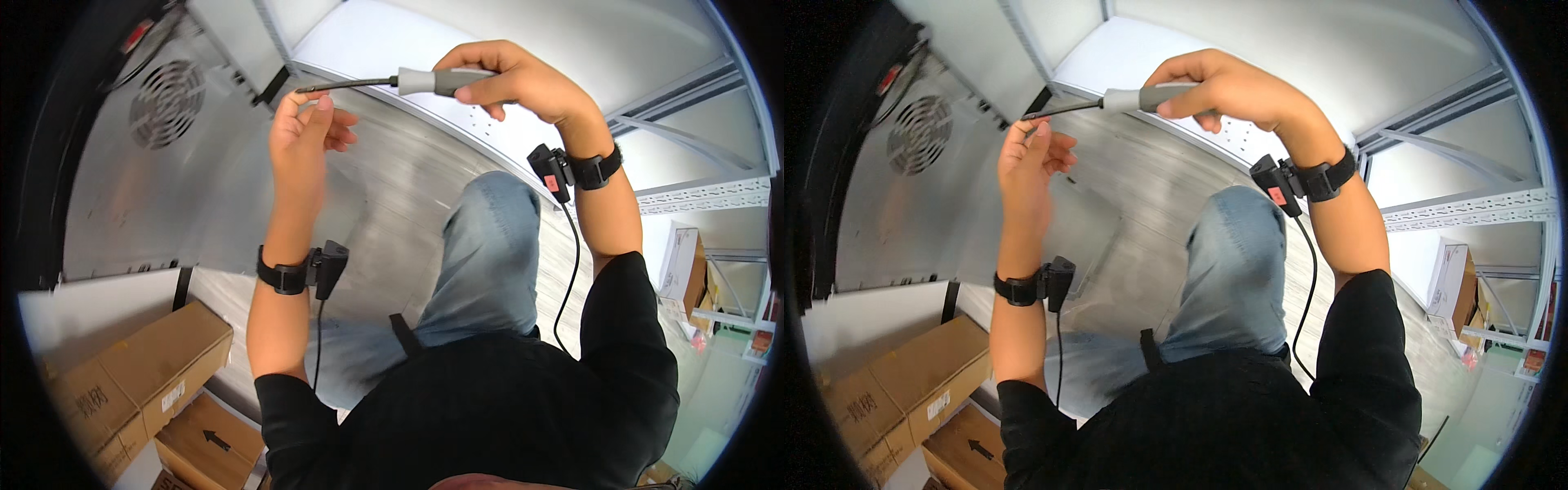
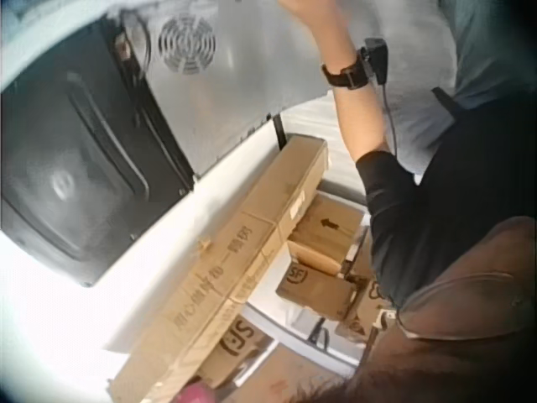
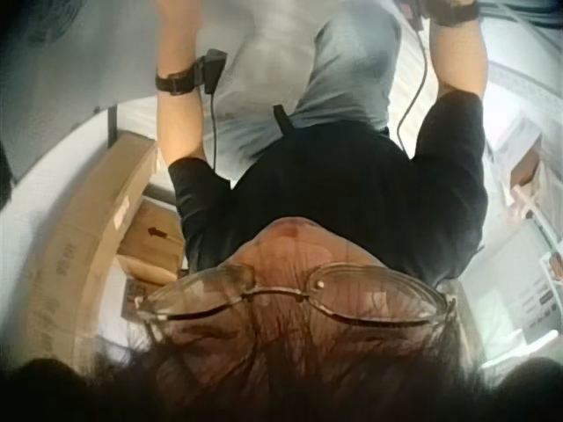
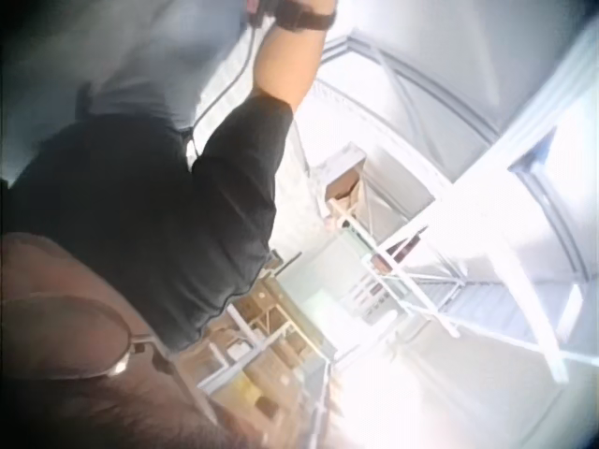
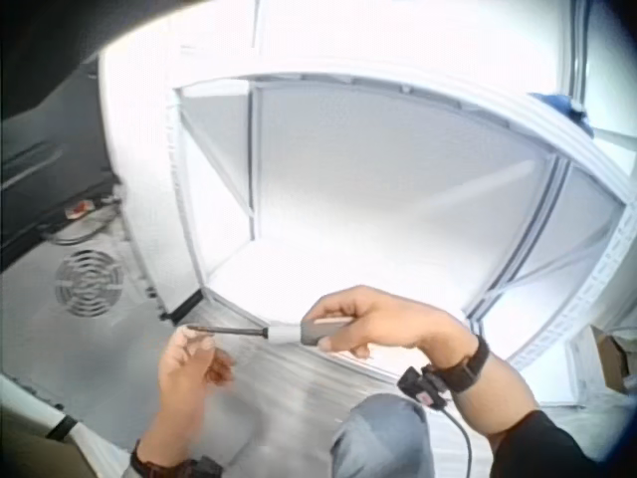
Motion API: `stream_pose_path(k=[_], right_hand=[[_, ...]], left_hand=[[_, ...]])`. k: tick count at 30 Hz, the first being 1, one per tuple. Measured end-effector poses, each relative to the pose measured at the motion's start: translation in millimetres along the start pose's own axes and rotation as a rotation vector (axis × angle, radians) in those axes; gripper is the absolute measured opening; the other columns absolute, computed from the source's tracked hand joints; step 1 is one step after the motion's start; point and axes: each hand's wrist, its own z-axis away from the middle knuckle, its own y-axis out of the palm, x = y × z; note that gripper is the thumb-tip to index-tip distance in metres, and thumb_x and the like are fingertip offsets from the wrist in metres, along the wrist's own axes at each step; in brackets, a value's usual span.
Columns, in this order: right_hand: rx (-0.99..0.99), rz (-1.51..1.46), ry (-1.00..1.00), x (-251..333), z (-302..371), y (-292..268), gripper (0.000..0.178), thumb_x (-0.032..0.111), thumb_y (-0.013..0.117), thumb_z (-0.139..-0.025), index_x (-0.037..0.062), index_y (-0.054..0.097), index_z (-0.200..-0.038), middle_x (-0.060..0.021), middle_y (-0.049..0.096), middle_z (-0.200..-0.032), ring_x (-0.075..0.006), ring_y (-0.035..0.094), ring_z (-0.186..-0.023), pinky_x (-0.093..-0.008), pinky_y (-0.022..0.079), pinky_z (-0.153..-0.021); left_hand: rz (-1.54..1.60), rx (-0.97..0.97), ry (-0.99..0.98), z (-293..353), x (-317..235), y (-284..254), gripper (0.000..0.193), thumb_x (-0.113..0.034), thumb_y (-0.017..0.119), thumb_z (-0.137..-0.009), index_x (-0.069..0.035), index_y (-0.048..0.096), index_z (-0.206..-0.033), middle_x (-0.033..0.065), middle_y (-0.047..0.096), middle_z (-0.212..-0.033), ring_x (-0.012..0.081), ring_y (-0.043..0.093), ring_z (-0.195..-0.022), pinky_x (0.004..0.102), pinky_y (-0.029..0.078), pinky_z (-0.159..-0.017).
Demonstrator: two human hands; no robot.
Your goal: The person wipes the interior of an open electronic device with a blue cloth, then uses a screwdriver to fasten screws into the device's casing and a metal backplate. The person secures the backplate to the device and tightens multiple screws.
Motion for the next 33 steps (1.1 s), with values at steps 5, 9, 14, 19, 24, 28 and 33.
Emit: stream_pose_path(k=[5,9,14,19,24,28,33], right_hand=[[-0.140,-0.248,0.031,-119.8,-2.2,-73.5,0.032,0.018,0.066,-0.082,0.0024,0.063,-0.109,-0.0027,0.060,-0.071,-0.0059,0.049,-0.047,-0.0187,0.038,-0.045],[-0.346,-0.529,0.015,-223.8,8.0,-100.8,0.034,0.019,0.064,-0.084,0.0028,0.060,-0.114,-0.0036,0.061,-0.072,-0.0072,0.052,-0.049,-0.0192,0.040,-0.046],[-0.633,-0.656,0.224,-347.3,29.0,-99.4,0.027,0.010,0.061,-0.084,0.0013,0.059,-0.109,-0.0041,0.057,-0.073,-0.0099,0.050,-0.056,-0.0244,0.039,-0.054],[-0.762,-0.817,0.345,-413.8,53.7,-112.6,0.026,0.008,0.060,-0.084,0.0018,0.058,-0.109,-0.0046,0.057,-0.076,-0.0112,0.050,-0.056,-0.0252,0.039,-0.054],[-0.814,-0.783,0.423,-440.8,66.9,-117.4,0.026,0.007,0.061,-0.083,0.0015,0.058,-0.108,-0.0044,0.057,-0.076,-0.0108,0.049,-0.056,-0.0254,0.039,-0.053],[-0.838,-0.806,0.415,-454.9,73.5,-121.1,0.028,0.007,0.061,-0.083,0.0029,0.058,-0.111,-0.0048,0.057,-0.078,-0.0104,0.050,-0.058,-0.0252,0.041,-0.053],[-0.853,-0.831,0.416,-455.6,74.2,-120.6,0.028,0.007,0.061,-0.084,0.0028,0.059,-0.112,-0.0049,0.058,-0.079,-0.0100,0.051,-0.060,-0.0247,0.042,-0.054]], left_hand=[[-0.183,0.063,-0.118,-58.7,65.7,48.9,0.015,-0.020,0.057,-0.094,-0.006,0.059,-0.102,0.0051,0.066,-0.080,0.0110,0.058,-0.068,0.0246,0.044,-0.064],[-0.288,0.175,-0.238,-108.2,146.3,95.5,0.014,-0.017,0.058,-0.093,-0.008,0.060,-0.103,0.0027,0.065,-0.083,0.0092,0.058,-0.073,0.0236,0.044,-0.067],[-0.514,0.398,-0.341,-168.2,250.2,170.3,0.016,-0.010,0.059,-0.089,-0.007,0.060,-0.105,0.0023,0.064,-0.086,0.0089,0.057,-0.075,0.0231,0.044,-0.067],[-0.782,0.448,-0.176,-218.5,325.1,251.6,0.025,-0.011,0.066,-0.083,-0.003,0.060,-0.106,0.0064,0.064,-0.085,0.0149,0.060,-0.071,0.0287,0.049,-0.066],[-1.073,0.496,-0.101,-262.4,383.0,303.0,0.028,-0.017,0.068,-0.083,-0.004,0.059,-0.106,0.0094,0.066,-0.093,0.0231,0.064,-0.079,0.0352,0.050,-0.070],[-1.246,0.448,-0.028,-276.8,413.0,317.3,0.023,-0.017,0.064,-0.085,-0.006,0.060,-0.104,0.0086,0.065,-0.094,0.0258,0.063,-0.086,0.0387,0.050,-0.073],[-1.317,0.463,-0.046,-276.8,415.9,324.4,0.012,-0.014,0.061,-0.087,-0.006,0.063,-0.097,0.0086,0.066,-0.096,0.0274,0.063,-0.087,0.0397,0.050,-0.073]])
